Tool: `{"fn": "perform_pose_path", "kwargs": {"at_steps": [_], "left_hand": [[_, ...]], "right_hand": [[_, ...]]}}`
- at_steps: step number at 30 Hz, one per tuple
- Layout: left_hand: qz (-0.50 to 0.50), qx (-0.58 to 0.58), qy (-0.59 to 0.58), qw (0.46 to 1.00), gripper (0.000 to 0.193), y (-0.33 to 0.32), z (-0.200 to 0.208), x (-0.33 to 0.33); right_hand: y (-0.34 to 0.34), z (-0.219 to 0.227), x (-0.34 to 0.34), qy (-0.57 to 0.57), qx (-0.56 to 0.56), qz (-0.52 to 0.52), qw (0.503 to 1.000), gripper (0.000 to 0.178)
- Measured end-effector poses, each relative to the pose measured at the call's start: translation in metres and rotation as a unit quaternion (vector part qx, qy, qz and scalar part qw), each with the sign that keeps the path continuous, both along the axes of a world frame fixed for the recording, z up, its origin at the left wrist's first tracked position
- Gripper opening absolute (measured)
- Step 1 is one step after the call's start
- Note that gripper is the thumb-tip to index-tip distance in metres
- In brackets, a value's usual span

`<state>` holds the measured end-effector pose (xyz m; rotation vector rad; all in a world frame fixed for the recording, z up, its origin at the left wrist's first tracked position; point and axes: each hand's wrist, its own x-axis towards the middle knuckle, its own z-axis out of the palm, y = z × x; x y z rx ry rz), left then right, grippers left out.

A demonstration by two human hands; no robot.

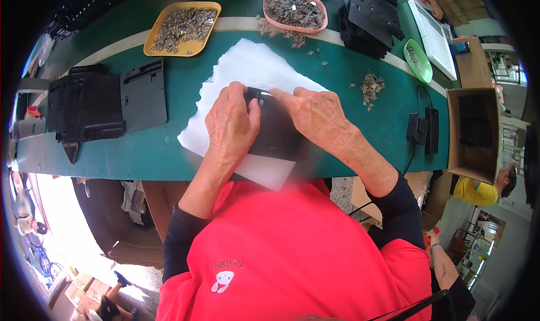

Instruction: The person uses a screwdriver to remove screws from a black electronic device casing. They place the screws into a yellow tray and set the casing aside. The person then picks up another casing and repeats the process of unscrewing and organizing the parts on a green workbench.

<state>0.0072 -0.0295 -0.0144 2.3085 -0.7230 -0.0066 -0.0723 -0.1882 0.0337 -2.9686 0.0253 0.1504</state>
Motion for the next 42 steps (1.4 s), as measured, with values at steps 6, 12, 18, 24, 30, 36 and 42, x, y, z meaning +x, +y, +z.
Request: {"fn": "perform_pose_path", "kwargs": {"at_steps": [6, 12, 18, 24, 30, 36, 42], "left_hand": [[-0.004, 0.003, 0.002, 1.0, 0.024, -0.001, -0.001, 0.001], [-0.009, 0.006, -0.005, 1.0, 0.024, -0.002, -0.001, 0.003], [-0.003, 0.004, 0.001, 1.0, 0.026, -0.002, -0.003, 0.003], [0.001, -0.008, 0.002, 1.0, 0.029, -0.001, -0.005, 0.003], [-0.002, -0.004, -0.016, 1.0, 0.031, 0.0, -0.01, 0.002], [-0.016, 0.014, 0.011, 1.0, 0.027, 0.0, -0.006, 0.004], [-0.027, 0.005, -0.004, 1.0, 0.023, 0.0, -0.007, 0.005]], "right_hand": [[0.003, -0.002, 0.004, 0.04, -0.016, 0.006, 0.999, 0.042], [0.004, 0.007, 0.011, 0.063, -0.027, 0.031, 0.997, 0.035], [0.006, 0.012, 0.019, 0.084, -0.041, 0.048, 0.994, 0.027], [0.02, 0.014, 0.017, 0.081, -0.019, 0.0, 0.997, 0.028], [0.027, 0.017, 0.018, 0.109, 0.039, -0.078, 0.99, 0.041], [0.023, 0.01, 0.016, 0.078, 0.095, -0.094, 0.988, 0.045], [0.017, 0.011, 0.014, 0.109, 0.051, -0.063, 0.991, 0.046]]}}
